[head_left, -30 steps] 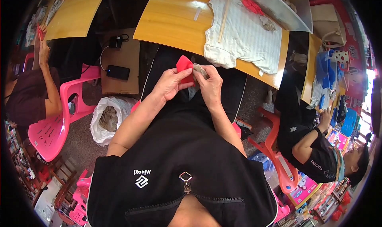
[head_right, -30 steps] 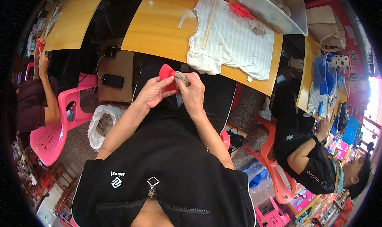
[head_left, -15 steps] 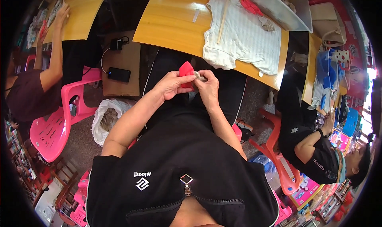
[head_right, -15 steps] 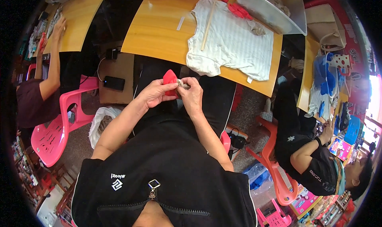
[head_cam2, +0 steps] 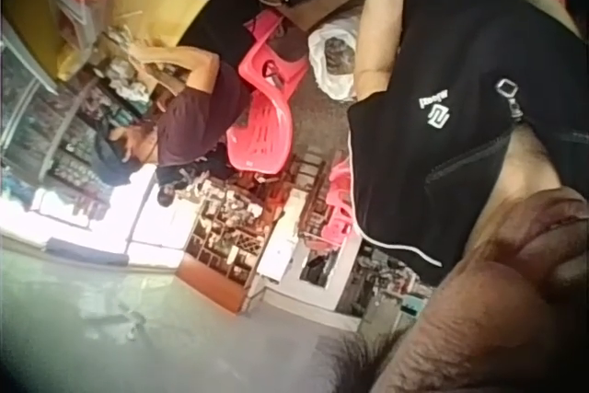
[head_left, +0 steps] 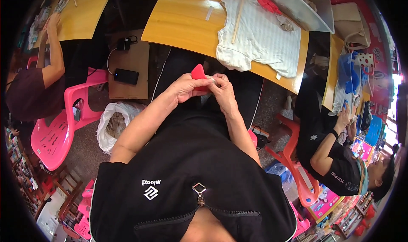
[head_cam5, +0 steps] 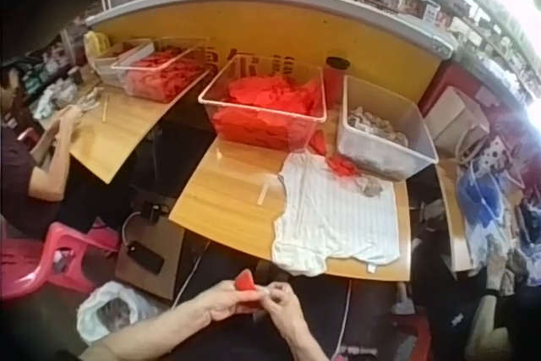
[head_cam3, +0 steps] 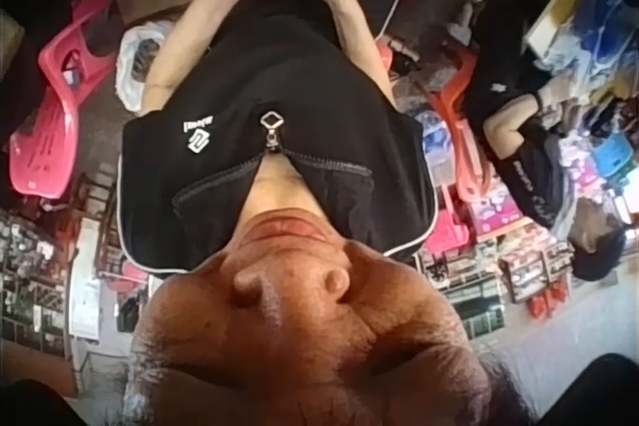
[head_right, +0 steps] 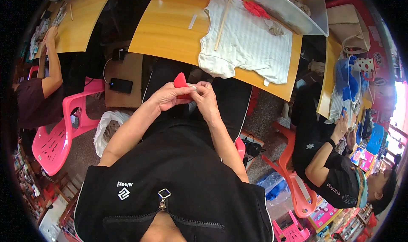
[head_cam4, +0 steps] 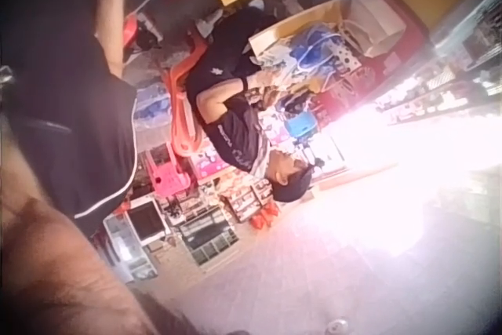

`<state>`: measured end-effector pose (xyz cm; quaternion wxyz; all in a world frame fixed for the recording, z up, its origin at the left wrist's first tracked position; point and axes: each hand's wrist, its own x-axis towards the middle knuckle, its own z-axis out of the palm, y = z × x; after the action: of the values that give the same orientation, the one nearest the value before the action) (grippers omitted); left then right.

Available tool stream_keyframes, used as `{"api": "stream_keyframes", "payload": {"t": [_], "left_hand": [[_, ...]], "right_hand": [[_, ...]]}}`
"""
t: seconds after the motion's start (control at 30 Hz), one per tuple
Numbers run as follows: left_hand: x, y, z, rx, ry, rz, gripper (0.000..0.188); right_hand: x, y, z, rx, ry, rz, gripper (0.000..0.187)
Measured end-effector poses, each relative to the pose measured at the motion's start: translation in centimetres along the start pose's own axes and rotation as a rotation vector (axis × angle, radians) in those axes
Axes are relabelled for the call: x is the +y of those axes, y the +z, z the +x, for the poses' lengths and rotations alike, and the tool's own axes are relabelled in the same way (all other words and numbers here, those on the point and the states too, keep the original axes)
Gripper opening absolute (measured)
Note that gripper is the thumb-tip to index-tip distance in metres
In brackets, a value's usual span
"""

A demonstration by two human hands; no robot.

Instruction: Assembling small decorative items using red fabric pieces and a wooden stick.

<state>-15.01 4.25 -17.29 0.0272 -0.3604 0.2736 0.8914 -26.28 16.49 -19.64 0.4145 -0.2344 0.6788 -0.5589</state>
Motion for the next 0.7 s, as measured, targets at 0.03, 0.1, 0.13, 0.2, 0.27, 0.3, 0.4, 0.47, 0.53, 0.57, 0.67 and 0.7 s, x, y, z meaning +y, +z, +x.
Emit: {"api": "stream_keyframes", "payload": {"t": [0.03, 0.1, 0.13, 0.2, 0.27, 0.3, 0.4, 0.47, 0.53, 0.57, 0.67, 0.7], "left_hand": [[0.2, 0.2, -0.2, -0.008, 0.014, 0.062, 0.027], [0.4, 0.5, -0.2, -0.019, 0.046, 0.011, 0.028], [0.5, 0.6, -0.2, -0.028, 0.077, -0.037, 0.030], [0.4, 1.0, -0.3, 0.006, 0.141, -0.099, 0.031], [0.3, 1.4, -0.3, 0.038, 0.202, -0.165, 0.032], [0.2, 1.5, -0.2, 0.074, 0.210, -0.119, 0.031], [0.0, 1.2, 0.2, 0.096, 0.206, -0.108, 0.031], [-0.1, 1.1, 0.3, 0.076, 0.194, -0.139, 0.030], [-0.2, 1.2, 0.3, 0.075, 0.180, -0.160, 0.028], [-0.2, 1.2, 0.3, 0.072, 0.181, -0.158, 0.028], [-0.2, 0.9, 0.3, 0.062, 0.148, -0.182, 0.026], [-0.2, 0.7, 0.4, 0.046, 0.131, -0.172, 0.026]], "right_hand": [[0.0, 0.3, 0.1, 0.050, 0.017, 0.058, 0.019], [-0.2, 0.6, 0.2, 0.089, 0.000, 0.111, 0.019], [-0.4, 0.7, 0.3, 0.128, -0.016, 0.167, 0.019], [-0.6, 0.5, 0.7, 0.155, -0.081, 0.063, 0.019], [-1.0, 0.3, 0.9, 0.185, -0.180, -0.173, 0.017], [-1.2, 0.3, 0.8, 0.186, -0.181, -0.175, 0.017], [-2.5, 0.7, 0.4, 0.214, -0.018, 0.032, 0.018], [-2.8, 0.7, 0.3, 0.271, -0.099, -0.054, 0.017], [-2.5, 0.7, 0.3, 0.271, -0.103, -0.088, 0.017], [-2.3, 0.6, 0.4, 0.270, -0.105, -0.120, 0.017], [-1.5, 0.3, 0.7, 0.137, 0.006, 0.051, 0.017], [-1.3, 0.1, 0.7, 0.138, 0.006, 0.051, 0.017]]}}
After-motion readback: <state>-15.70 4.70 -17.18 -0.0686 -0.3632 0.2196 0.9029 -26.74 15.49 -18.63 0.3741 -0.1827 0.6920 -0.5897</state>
